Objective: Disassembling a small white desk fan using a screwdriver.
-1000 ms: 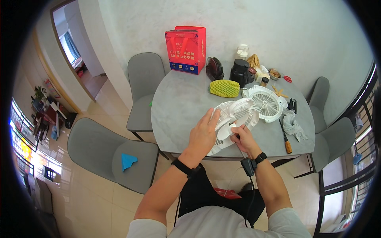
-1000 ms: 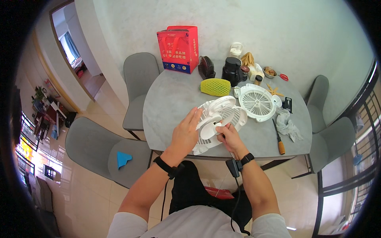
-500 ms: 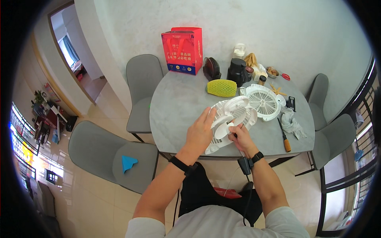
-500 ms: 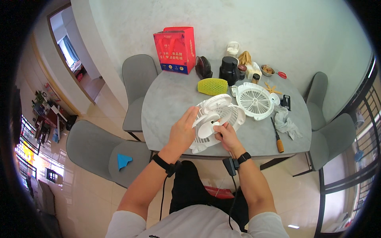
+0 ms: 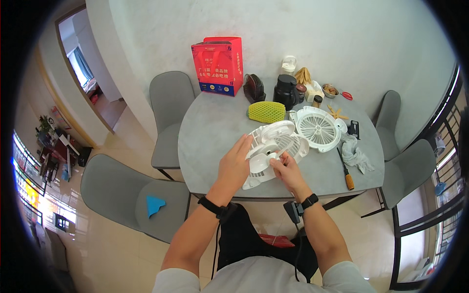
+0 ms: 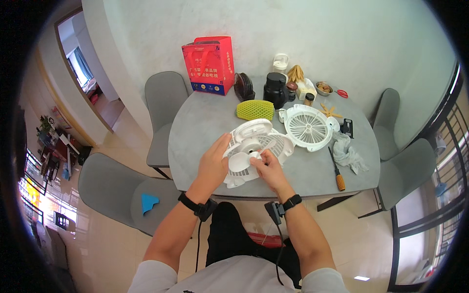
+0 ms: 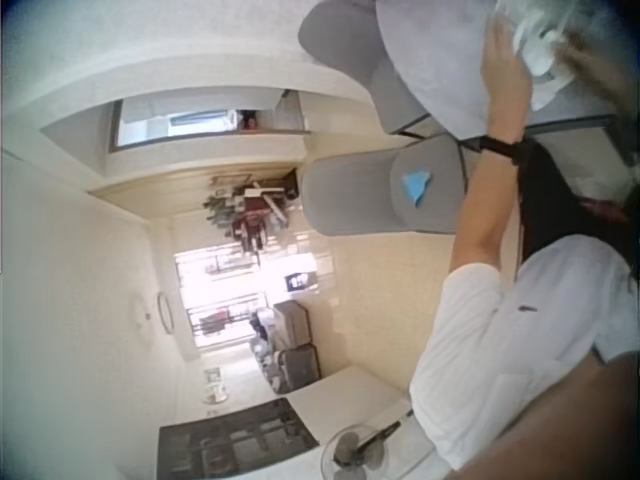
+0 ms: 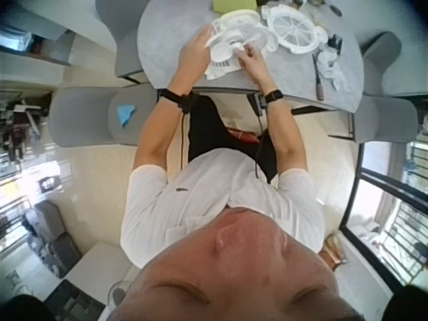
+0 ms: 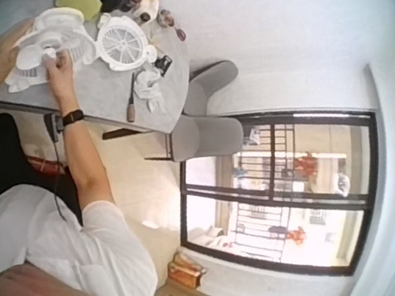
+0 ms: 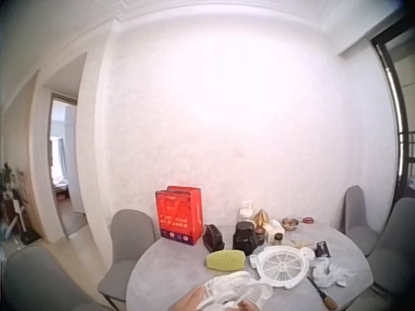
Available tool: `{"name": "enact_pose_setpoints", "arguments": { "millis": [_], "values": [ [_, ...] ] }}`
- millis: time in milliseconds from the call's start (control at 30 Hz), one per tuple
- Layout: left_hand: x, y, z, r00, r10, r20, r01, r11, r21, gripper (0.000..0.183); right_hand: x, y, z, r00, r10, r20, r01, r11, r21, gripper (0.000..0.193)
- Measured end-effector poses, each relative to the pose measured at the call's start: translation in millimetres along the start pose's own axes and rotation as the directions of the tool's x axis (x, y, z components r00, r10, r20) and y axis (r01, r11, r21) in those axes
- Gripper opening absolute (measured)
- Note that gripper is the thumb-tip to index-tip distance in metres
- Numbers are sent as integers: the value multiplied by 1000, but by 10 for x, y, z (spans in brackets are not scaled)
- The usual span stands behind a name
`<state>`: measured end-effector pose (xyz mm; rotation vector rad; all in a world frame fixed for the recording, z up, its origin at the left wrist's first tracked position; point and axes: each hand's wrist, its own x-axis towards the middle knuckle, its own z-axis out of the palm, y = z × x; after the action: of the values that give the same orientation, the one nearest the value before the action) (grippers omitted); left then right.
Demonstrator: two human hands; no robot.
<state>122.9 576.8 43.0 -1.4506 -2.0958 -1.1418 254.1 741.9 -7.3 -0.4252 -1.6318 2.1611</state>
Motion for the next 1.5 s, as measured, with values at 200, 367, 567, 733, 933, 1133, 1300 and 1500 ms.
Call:
{"name": "enact_pose_setpoints", "arguments": {
  "millis": [200, 367, 567, 733, 933, 1133, 1300, 1500],
  "values": [
    [39, -66, -88, 998, 34, -54, -36, 999, -39, 64, -79, 40, -54, 990, 40, 134, -80, 948, 309, 50],
    [29, -111, -230, 998, 49, -45, -57, 982, -183, 63, -212, -110, -196, 953, 92, 287, -158, 964, 215, 65],
    [4, -256, -306, 998, -49, 40, 57, 969, -241, 55, -237, -484, -54, 947, 227, 228, -100, 881, -462, 56],
    [53, -254, -408, 988, -150, 46, 157, 955, -251, 51, -487, -742, 54, 991, 16, 136, 60, 841, -537, 44],
    [56, -509, -587, 952, -304, 27, 301, 921, -248, 52, -314, -526, -1018, 955, -232, -184, -93, 353, -931, 20],
    [73, -478, -533, 976, -211, -50, 202, 970, -133, 56, -224, 77, -1587, 953, -265, -144, -133, 61, -989, 28],
    [25, -463, -530, 983, -184, -29, 179, 976, -121, 58, -224, -68, -1161, 863, -494, 107, 110, -24, -994, 37],
    [3, -383, -451, 993, -119, 7, 119, 992, -34, 59, -243, -519, 340, 552, -460, 696, 665, -261, -700, 37]
  ]
}}
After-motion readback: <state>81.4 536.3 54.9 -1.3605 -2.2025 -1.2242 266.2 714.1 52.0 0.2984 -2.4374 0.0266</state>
